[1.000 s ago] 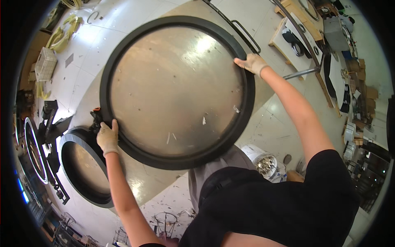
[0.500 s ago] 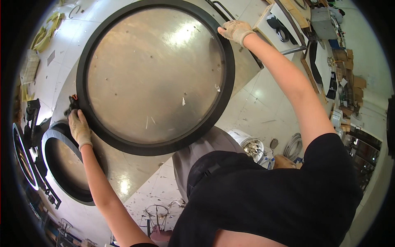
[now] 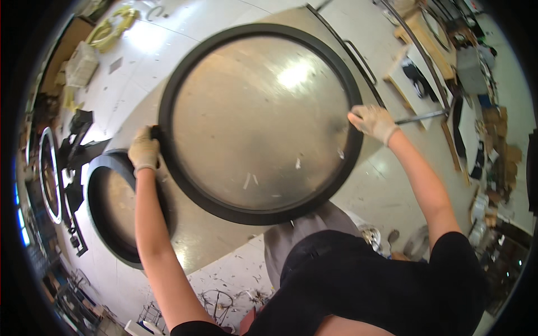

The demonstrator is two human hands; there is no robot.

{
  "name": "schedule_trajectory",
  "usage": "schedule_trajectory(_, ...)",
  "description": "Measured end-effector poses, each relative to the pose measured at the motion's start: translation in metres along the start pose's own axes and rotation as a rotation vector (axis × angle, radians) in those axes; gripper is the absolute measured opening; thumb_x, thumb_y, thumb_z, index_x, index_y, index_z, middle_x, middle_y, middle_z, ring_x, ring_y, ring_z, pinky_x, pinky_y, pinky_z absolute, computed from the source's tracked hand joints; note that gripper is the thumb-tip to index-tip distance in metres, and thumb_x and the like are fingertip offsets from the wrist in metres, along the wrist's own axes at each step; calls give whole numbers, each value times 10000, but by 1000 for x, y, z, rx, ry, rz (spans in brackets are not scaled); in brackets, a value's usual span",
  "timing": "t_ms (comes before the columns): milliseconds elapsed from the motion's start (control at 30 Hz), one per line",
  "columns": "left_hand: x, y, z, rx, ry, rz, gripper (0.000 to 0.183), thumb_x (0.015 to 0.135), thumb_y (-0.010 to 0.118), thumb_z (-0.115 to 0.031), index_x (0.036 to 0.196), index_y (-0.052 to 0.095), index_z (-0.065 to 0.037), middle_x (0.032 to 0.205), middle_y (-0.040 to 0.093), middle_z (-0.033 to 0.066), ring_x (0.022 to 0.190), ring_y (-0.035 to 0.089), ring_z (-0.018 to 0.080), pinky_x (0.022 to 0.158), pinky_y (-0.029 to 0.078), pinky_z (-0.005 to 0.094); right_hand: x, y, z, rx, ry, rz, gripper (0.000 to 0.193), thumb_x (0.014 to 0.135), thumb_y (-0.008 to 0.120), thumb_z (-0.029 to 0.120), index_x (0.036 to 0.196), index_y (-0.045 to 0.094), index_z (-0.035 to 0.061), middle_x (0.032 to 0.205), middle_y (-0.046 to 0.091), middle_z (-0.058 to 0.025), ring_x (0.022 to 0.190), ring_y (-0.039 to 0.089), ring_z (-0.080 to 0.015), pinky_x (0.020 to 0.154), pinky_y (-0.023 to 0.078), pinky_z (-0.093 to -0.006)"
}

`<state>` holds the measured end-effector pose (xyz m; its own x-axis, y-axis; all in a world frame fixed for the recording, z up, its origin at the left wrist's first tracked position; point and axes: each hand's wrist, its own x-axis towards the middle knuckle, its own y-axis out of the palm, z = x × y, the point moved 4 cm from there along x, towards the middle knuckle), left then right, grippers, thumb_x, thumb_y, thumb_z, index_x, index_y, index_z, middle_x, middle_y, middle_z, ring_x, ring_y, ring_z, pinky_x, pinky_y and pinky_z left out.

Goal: Applying yellow tape to a large circular metal component at a fabrication station.

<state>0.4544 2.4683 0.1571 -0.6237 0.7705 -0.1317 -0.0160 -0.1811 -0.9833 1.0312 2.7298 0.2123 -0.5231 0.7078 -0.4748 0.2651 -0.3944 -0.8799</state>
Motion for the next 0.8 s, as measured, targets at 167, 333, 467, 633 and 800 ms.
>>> schedule_trajectory(167, -14, -78, 30, -93, -156, -362, 253, 892, 569, -205, 1115, 684, -241, 1039, 713, 98, 992, 690, 309, 770, 554, 457, -20, -38, 26, 79, 89, 31, 397, 980, 485, 457, 1048, 707, 136, 1049, 723, -153, 1030, 672, -319, 905, 511, -429)
schedule_trajectory(333, 3, -200, 93, -190, -149, -573, 293, 859, 583, -219, 1135, 662, -160, 1040, 693, 141, 962, 677, 358, 810, 526, 478, -25, -34, 51, -7, -46, 68, 436, 993, 449, 445, 1131, 667, 93, 1086, 713, -158, 1052, 664, -319, 908, 504, -434)
schedule_trajectory(467, 16, -136, 94, -338, -131, -351, 450, 850, 605, -221, 1295, 583, -158, 1239, 630, 169, 1152, 615, 374, 941, 503, 483, -19, -28, 144, 94, -237, 76, 441, 997, 434, 440, 1139, 646, 80, 1084, 710, -160, 1057, 661, -325, 908, 502, -440)
schedule_trajectory(633, -46, -81, 54, -381, -203, -411, 657, 855, 713, -276, 1440, 472, -95, 1426, 506, 178, 1335, 482, 348, 1093, 414, 454, -52, -6, 261, 103, -513, 306, 466, 985, 469, 446, 1240, 616, 85, 1209, 672, -158, 1157, 619, -328, 989, 469, -445)
schedule_trajectory(800, -250, -81, 20, -797, 293, -505, 276, 876, 669, -87, 1146, 633, -46, 1154, 647, 174, 1099, 615, 366, 958, 491, 454, -84, 66, 346, 177, -620, -215, 539, 954, 548, 427, 1381, 496, 103, 1439, 504, -149, 1333, 481, -336, 1085, 403, -448)
